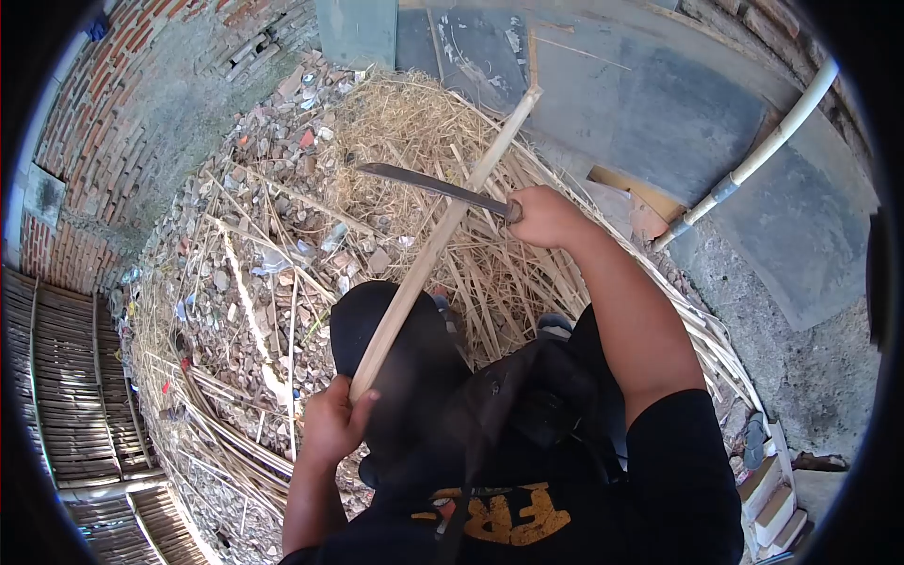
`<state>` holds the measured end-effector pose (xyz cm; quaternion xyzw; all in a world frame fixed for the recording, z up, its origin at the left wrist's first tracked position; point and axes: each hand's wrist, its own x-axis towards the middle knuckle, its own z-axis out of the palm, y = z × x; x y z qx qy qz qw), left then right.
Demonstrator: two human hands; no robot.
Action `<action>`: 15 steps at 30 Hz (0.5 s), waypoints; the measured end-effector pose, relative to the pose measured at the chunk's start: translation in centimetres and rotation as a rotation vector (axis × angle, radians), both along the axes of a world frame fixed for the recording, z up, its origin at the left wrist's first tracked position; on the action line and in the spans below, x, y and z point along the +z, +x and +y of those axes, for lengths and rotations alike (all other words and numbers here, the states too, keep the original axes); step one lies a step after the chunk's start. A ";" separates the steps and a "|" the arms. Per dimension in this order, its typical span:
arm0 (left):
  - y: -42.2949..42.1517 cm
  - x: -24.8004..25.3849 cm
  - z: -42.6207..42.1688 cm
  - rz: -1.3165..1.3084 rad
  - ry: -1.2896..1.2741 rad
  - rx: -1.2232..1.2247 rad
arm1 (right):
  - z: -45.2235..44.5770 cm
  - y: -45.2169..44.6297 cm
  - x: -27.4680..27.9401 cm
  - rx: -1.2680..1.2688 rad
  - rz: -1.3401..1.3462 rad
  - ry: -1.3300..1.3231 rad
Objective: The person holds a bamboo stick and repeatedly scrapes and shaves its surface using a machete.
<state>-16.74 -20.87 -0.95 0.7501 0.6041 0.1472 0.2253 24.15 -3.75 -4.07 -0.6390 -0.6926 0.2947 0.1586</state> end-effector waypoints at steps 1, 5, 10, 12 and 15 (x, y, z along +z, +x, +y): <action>-0.3 -0.1 -0.3 0.014 0.018 -0.011 | -0.3 -0.2 -0.4 -0.017 0.020 0.047; -0.8 -0.6 -0.7 -0.052 -0.010 0.004 | -3.1 -2.9 3.3 0.107 -0.093 0.063; -0.9 -0.8 -1.2 -0.017 0.059 -0.003 | -1.0 -0.2 0.7 -0.022 0.028 -0.012; -1.1 -0.5 -1.3 0.017 0.045 0.002 | -0.1 2.5 -0.4 -0.177 0.049 0.008; -0.8 0.4 -1.5 0.058 -0.008 0.046 | 0.1 2.8 -0.1 -0.187 0.031 0.044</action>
